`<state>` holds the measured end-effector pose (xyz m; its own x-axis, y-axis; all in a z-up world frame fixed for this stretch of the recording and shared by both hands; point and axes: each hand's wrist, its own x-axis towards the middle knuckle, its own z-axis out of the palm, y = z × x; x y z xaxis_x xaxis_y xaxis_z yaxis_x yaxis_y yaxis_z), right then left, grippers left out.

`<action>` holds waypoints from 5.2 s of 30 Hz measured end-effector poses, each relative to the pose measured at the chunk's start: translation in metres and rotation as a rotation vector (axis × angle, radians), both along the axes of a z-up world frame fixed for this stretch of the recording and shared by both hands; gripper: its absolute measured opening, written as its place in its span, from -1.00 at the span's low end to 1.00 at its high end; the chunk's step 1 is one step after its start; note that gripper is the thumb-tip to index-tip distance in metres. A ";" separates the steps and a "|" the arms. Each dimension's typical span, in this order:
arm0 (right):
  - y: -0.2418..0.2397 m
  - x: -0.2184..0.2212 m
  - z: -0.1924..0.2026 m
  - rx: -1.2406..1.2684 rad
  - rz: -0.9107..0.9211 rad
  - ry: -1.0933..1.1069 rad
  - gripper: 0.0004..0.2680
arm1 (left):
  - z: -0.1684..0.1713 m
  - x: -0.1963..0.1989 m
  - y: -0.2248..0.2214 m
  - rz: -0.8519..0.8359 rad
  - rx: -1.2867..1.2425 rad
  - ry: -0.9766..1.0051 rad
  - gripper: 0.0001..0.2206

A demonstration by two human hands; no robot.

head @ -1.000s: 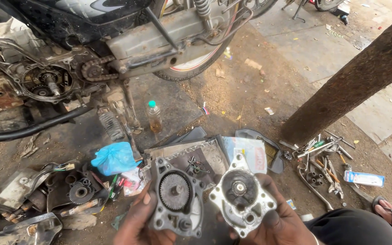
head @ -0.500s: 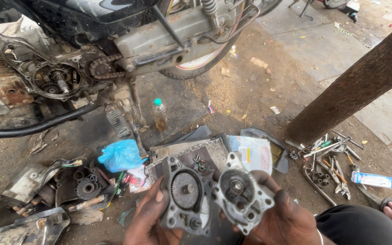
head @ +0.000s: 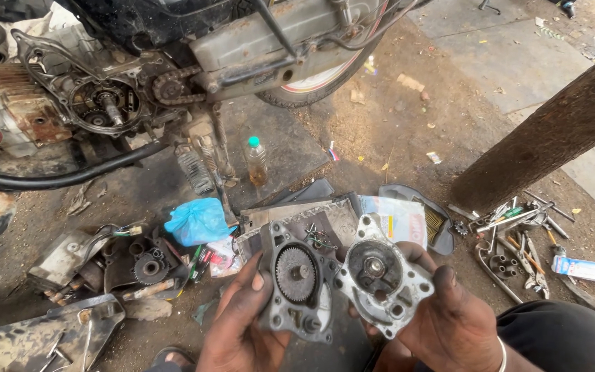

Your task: Inspecting and cleaning components of a motorcycle starter motor.

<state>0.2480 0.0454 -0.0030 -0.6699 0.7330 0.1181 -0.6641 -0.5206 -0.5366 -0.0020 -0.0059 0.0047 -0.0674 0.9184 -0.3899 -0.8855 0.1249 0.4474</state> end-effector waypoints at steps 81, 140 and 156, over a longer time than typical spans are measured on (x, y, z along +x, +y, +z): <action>-0.012 -0.016 0.041 1.459 -0.663 -1.006 -0.52 | -0.007 0.015 0.012 -0.405 0.242 0.149 0.04; -0.011 -0.041 0.022 1.436 -0.613 -1.054 -0.35 | 0.005 0.010 0.000 -0.297 0.205 0.203 -0.12; 0.009 -0.014 0.022 0.409 -0.057 -1.022 -0.64 | 0.020 0.015 0.008 -0.325 0.144 0.264 -0.07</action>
<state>0.2342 0.0540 0.0195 -0.5567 0.7978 -0.2317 0.1734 -0.1611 -0.9716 0.0130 0.0026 0.0249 0.1536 0.9521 -0.2643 -0.6639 0.2975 0.6861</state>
